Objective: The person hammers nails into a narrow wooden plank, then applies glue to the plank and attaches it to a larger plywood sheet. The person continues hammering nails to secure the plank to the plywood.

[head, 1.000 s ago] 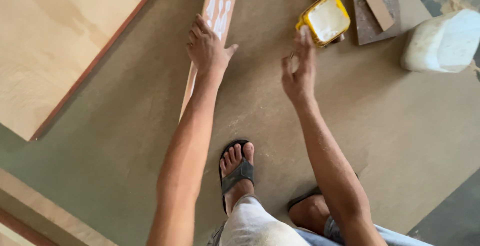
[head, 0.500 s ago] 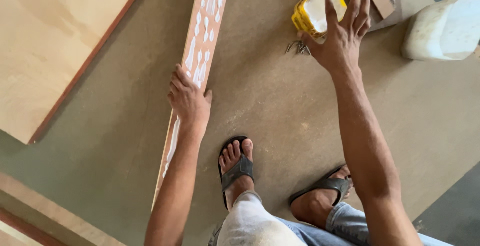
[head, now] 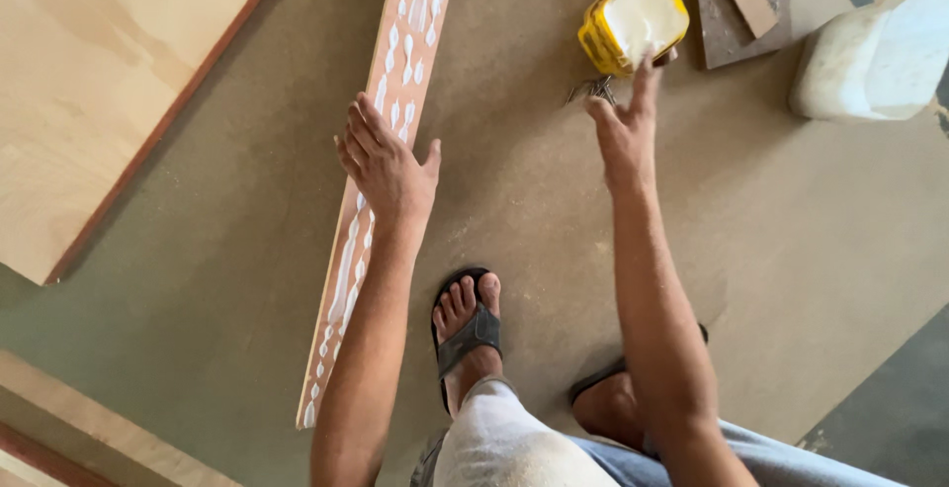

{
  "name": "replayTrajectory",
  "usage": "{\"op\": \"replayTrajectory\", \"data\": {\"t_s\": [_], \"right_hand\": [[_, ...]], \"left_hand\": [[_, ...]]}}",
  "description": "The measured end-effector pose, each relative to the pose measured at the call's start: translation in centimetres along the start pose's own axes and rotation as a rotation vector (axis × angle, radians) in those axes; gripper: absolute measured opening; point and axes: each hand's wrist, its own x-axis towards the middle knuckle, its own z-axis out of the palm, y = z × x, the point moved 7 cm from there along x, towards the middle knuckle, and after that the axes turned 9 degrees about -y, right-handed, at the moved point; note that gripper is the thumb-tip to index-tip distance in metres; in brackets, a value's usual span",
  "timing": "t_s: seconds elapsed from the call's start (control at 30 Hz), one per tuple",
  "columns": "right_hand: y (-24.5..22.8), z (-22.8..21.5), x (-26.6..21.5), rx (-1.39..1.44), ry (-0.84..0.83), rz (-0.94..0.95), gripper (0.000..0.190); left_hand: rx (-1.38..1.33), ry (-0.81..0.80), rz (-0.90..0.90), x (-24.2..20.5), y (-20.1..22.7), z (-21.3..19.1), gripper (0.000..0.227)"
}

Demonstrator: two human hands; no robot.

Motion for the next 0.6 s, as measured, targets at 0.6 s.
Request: {"op": "replayTrajectory", "data": {"t_s": [0.6], "right_hand": [[3.8,14.9,8.9,-0.181,-0.382,-0.085,0.086]], "left_hand": [[-0.041,-0.076,-0.082,1.3,-2.2,1.9,0.094]]}}
